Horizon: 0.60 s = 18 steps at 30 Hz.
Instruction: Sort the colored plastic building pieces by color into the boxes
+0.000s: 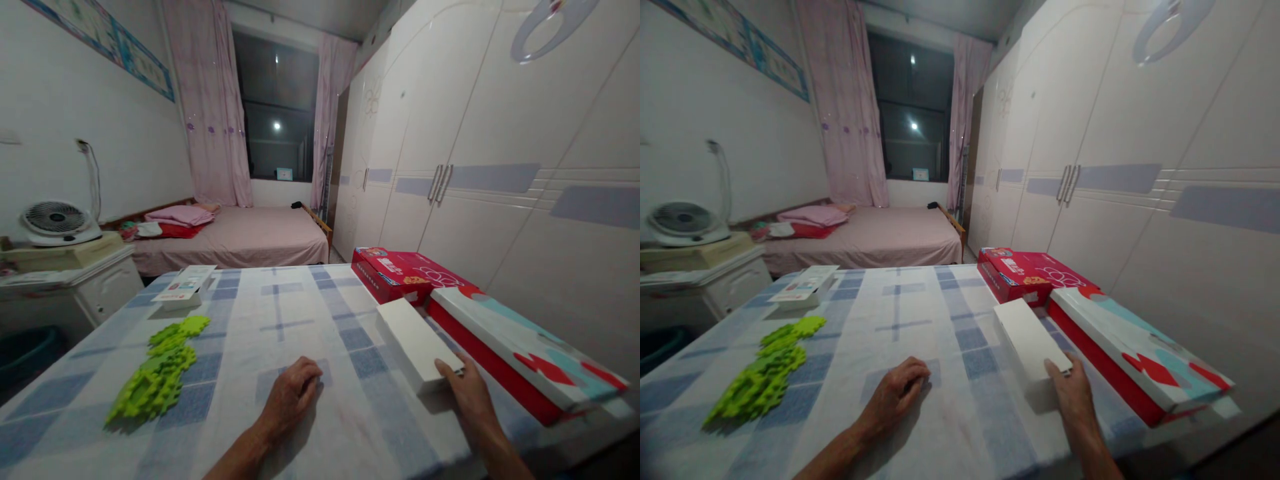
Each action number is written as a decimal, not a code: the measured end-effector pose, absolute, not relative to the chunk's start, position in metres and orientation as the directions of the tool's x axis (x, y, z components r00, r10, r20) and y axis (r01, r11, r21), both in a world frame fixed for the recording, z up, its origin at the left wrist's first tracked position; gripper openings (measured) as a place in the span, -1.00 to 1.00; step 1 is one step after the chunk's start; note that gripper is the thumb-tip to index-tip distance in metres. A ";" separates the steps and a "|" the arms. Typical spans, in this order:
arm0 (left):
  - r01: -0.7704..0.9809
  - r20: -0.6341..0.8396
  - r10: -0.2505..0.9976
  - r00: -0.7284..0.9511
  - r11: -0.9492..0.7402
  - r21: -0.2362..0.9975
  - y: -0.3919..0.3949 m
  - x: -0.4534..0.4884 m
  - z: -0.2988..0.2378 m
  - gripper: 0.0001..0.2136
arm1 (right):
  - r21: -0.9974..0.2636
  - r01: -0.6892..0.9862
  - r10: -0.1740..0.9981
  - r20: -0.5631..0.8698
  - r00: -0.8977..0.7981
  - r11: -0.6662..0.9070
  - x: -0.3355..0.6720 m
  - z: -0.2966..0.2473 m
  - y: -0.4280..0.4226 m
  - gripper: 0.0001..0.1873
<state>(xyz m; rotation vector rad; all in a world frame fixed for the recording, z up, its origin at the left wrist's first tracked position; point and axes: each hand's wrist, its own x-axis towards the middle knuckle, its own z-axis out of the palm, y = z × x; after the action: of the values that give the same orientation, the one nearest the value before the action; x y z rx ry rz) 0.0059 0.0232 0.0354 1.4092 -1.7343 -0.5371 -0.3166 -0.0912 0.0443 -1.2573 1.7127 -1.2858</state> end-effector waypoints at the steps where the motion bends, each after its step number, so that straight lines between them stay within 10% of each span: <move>1: -0.599 0.310 -0.950 -0.044 0.273 0.753 0.024 0.004 0.038 -0.77 | -0.955 -0.285 -0.954 0.007 -0.301 0.083 -0.305 0.049 -0.079 -0.19; 9: -0.585 0.126 -0.982 0.140 0.020 0.811 0.019 -0.014 0.042 -0.61 | -0.963 -0.266 -0.988 -0.012 -0.156 0.054 -0.225 0.043 -0.029 -0.47; 18: -0.059 -0.002 -0.938 0.347 -0.024 0.998 0.007 -0.009 0.051 -0.67 | -0.991 -0.127 -0.997 -0.023 -0.067 0.032 -0.183 0.036 -0.032 -0.54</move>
<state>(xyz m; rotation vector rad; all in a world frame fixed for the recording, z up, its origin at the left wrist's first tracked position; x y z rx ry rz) -0.0087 0.0071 0.0507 1.4113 -0.9802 -0.9228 -0.1829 -0.0320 0.0355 -1.2509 1.3657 -1.1731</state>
